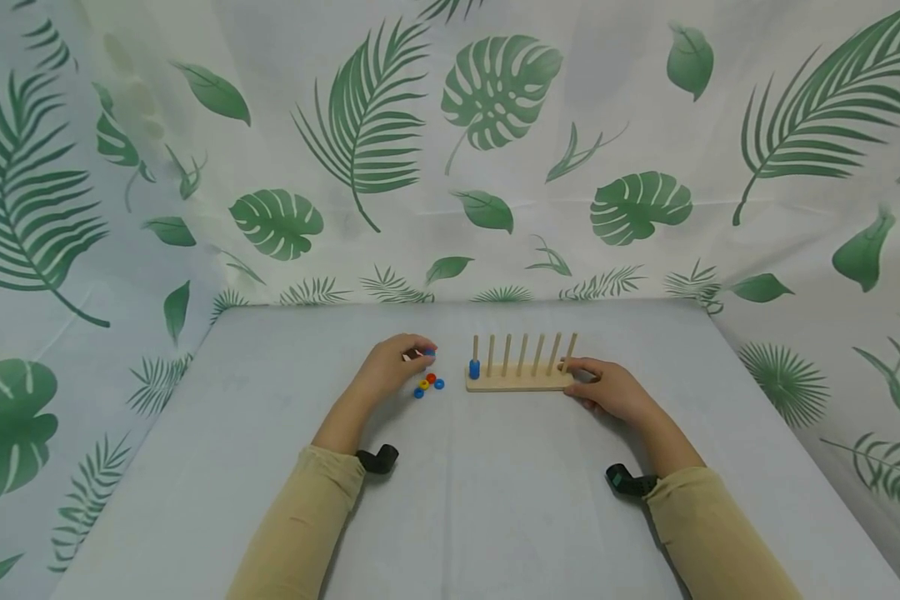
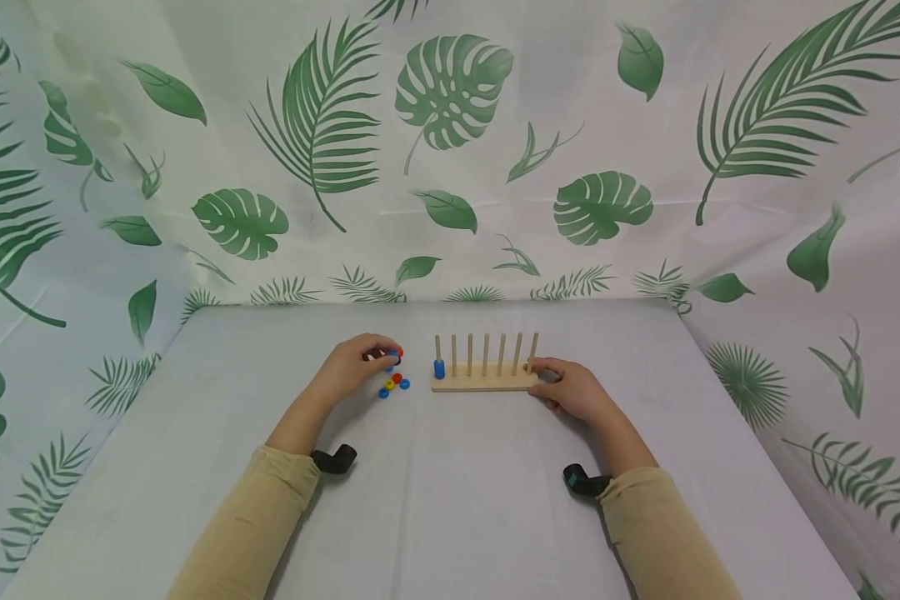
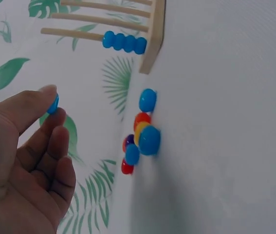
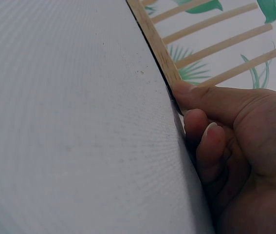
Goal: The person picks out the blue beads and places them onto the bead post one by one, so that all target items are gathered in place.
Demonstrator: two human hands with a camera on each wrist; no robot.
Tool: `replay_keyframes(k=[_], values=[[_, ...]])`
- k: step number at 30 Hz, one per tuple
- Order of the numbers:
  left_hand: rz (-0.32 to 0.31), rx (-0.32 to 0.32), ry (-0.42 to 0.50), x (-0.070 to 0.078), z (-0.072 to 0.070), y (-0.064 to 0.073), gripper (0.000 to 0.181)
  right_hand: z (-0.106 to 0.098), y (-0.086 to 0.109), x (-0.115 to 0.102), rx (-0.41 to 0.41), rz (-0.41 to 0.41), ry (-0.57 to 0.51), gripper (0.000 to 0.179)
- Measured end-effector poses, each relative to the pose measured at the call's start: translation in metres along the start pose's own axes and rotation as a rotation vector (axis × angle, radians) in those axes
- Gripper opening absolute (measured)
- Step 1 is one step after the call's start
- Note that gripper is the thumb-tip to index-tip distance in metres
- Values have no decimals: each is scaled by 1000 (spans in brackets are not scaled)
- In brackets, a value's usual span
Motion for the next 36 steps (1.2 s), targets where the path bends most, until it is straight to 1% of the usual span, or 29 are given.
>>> replay_keyframes(k=[3, 7, 15, 19, 25, 30, 33, 36], values=[[4, 8, 17, 7, -3, -3, 31, 0, 0, -1, 1, -2, 6, 58], [9, 20, 38, 17, -7, -7, 30, 0, 0, -2, -1, -4, 6, 58], [21, 17, 51, 35, -10, -14, 31, 0, -1, -2, -6, -8, 10, 58], [24, 27, 106, 44, -11, -16, 28, 0, -1, -2, -9, -11, 9, 59], [48, 34, 168, 59, -7, -18, 32, -1, -1, 0, -8, -9, 7, 58], [39, 13, 182, 63, 1, -21, 31, -1, 0, 0, -3, -6, 5, 57], [34, 4, 170, 64, 4, -22, 29, -1, 0, 0, -3, -3, 4, 57], [42, 0, 164, 66, 7, -23, 32, -1, -1, 0, -2, -4, 6, 57]])
Point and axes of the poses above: each hand's wrist, its own y-axis away from the middle knuckle, its own z-axis out of the palm, x = y × z, the point moved 9 cm from there along -y, towards the middle knuckle, and after that the axes turned 4 degrees about -y, right-handed, at the moved point
